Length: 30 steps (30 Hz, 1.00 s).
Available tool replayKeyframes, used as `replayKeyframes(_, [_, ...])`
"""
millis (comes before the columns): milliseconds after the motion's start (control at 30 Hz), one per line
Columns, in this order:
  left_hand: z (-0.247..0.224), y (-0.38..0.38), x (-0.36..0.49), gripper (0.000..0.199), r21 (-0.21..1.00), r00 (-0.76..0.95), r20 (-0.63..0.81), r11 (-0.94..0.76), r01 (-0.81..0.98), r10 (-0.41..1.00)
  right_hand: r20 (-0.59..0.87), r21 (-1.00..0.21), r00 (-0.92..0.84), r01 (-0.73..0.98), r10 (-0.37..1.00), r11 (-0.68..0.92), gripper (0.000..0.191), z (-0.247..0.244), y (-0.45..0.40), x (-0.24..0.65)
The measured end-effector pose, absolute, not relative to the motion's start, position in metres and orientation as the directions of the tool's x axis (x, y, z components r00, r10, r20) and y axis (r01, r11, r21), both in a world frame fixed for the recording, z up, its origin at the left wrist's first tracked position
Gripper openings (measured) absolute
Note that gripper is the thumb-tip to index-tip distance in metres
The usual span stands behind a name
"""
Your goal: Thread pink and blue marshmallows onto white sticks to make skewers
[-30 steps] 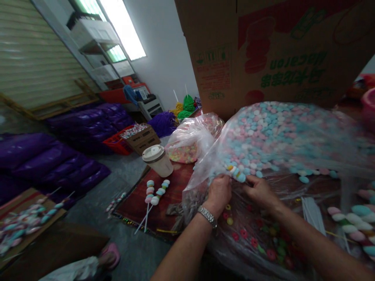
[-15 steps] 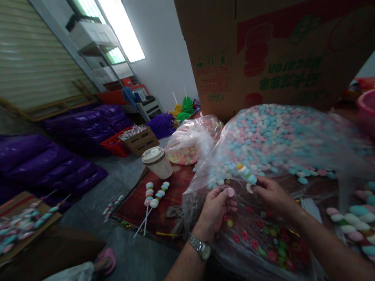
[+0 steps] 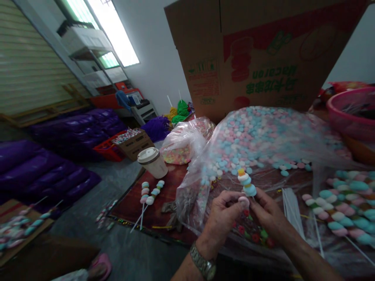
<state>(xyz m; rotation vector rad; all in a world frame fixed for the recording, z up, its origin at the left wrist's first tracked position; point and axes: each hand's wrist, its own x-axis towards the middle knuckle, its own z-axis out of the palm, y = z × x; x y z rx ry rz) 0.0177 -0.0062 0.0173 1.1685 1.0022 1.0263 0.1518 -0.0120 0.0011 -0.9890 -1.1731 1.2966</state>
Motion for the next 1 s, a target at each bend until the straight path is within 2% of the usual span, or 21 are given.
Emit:
replayKeyframes(133, [0.019,-0.010,0.018,0.023,1.000,0.208,0.011,-0.006,-0.025,0.978,-0.050,-0.938,-0.133,-0.335,0.990,-0.092,0.031,0.013,-0.025,0.154])
replayKeyframes(267, [0.023,-0.013,0.019,0.031,0.999,0.148,0.022,-0.015,-0.047,0.989,-0.130,-0.917,-0.176,-0.354,0.976,-0.186,0.035,0.016,-0.030,0.153])
replayKeyframes(333, [0.025,-0.015,0.020,0.036,0.997,0.201,0.026,-0.012,-0.072,0.979,-0.111,-0.913,-0.189,-0.368,0.976,-0.175,0.035,0.016,-0.029,0.150])
replayKeyframes(433, [0.023,-0.015,0.020,0.027,0.979,0.321,-0.016,0.079,-0.187,0.947,-0.112,-0.920,-0.208,-0.347,0.972,-0.180,0.034,0.019,-0.027,0.150])
replayKeyframes(500, [0.020,-0.012,0.020,0.023,0.931,0.275,-0.067,0.159,-0.328,0.959,-0.072,-0.966,-0.155,-0.235,0.985,-0.108,0.032,0.023,-0.029,0.155])
replayKeyframes(600, [0.015,-0.006,0.019,0.024,0.855,0.108,-0.142,0.177,-0.488,0.984,0.041,-0.993,-0.072,0.111,0.997,0.048,0.027,0.023,-0.040,0.169])
replayKeyframes(667, [0.013,-0.002,0.017,0.027,0.875,0.030,-0.138,0.136,-0.465,0.990,0.088,-0.935,-0.073,0.337,0.993,0.107,0.027,0.019,-0.051,0.177])
replayKeyframes(733, [0.014,0.000,0.015,0.029,0.921,0.017,-0.103,0.102,-0.376,0.995,0.151,-0.857,-0.043,0.492,0.988,0.152,0.029,0.011,-0.059,0.180])
replayKeyframes(833, [0.015,-0.002,0.013,0.030,0.948,0.085,-0.096,0.117,-0.297,0.992,0.251,-0.754,0.004,0.628,0.968,0.193,0.030,0.003,-0.060,0.178])
replayKeyframes(1000, [0.017,-0.005,0.010,0.036,0.902,0.198,-0.210,0.268,-0.339,0.957,0.247,-0.679,-0.059,0.701,0.967,0.216,0.030,0.003,-0.049,0.176])
